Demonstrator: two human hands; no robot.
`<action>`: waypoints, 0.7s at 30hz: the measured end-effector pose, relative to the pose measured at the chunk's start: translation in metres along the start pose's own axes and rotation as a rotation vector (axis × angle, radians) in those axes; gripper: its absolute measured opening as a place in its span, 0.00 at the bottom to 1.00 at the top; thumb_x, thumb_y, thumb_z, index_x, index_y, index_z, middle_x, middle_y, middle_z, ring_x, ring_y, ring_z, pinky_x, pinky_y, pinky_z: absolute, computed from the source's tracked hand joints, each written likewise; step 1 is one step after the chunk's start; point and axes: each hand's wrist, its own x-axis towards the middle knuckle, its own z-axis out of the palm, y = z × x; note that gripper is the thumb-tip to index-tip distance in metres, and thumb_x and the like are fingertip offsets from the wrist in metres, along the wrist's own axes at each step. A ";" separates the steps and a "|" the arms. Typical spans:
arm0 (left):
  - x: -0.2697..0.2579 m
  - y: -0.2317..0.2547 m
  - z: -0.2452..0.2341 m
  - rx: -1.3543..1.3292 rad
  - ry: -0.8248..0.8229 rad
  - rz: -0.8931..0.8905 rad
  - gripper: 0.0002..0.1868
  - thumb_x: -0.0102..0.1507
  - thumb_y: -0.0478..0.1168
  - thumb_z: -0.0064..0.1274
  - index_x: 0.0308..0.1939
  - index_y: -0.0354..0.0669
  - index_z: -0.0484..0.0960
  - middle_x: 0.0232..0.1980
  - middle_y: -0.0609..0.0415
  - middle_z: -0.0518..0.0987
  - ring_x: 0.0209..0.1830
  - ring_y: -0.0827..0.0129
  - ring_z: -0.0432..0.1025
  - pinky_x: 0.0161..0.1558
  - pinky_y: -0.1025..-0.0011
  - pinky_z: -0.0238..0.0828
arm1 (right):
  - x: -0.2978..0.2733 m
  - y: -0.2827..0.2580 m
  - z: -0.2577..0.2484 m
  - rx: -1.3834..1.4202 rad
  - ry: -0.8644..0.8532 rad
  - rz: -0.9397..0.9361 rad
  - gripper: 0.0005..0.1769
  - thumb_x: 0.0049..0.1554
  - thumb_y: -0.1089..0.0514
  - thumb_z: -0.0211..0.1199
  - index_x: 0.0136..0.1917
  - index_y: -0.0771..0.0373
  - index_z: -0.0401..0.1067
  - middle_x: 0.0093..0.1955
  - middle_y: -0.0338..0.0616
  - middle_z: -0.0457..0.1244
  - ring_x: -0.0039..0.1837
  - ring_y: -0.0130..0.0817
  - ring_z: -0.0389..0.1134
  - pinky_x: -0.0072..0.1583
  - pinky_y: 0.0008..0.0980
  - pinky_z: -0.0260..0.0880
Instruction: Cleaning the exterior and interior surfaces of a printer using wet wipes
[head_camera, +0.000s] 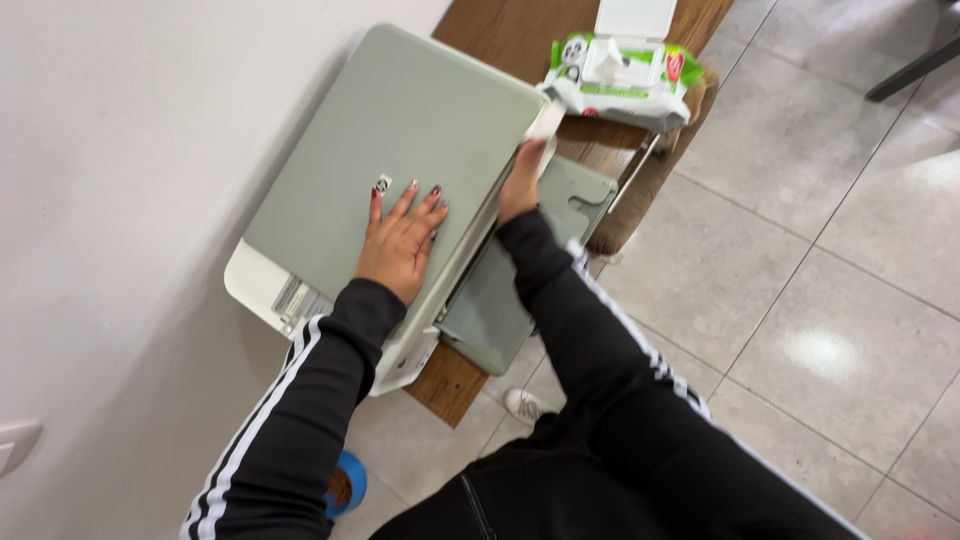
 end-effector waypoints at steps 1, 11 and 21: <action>0.000 -0.001 0.000 0.002 0.009 0.020 0.19 0.70 0.46 0.35 0.64 0.59 0.71 0.70 0.65 0.67 0.74 0.64 0.54 0.72 0.48 0.30 | 0.010 -0.001 -0.008 -0.045 0.038 0.132 0.57 0.53 0.17 0.29 0.79 0.60 0.36 0.81 0.53 0.32 0.81 0.49 0.30 0.78 0.47 0.24; -0.001 0.001 -0.001 -0.007 -0.002 0.001 0.18 0.71 0.47 0.35 0.64 0.59 0.71 0.71 0.67 0.65 0.74 0.65 0.53 0.73 0.51 0.28 | 0.002 0.008 -0.026 -0.087 0.020 0.346 0.61 0.50 0.14 0.28 0.79 0.60 0.34 0.81 0.55 0.30 0.81 0.51 0.28 0.78 0.49 0.25; -0.003 0.001 -0.001 0.001 0.020 0.026 0.19 0.70 0.46 0.35 0.64 0.59 0.70 0.70 0.66 0.66 0.74 0.65 0.54 0.73 0.49 0.31 | 0.042 0.060 -0.053 -0.365 0.043 0.562 0.64 0.48 0.13 0.23 0.77 0.65 0.46 0.77 0.58 0.46 0.78 0.48 0.41 0.79 0.46 0.28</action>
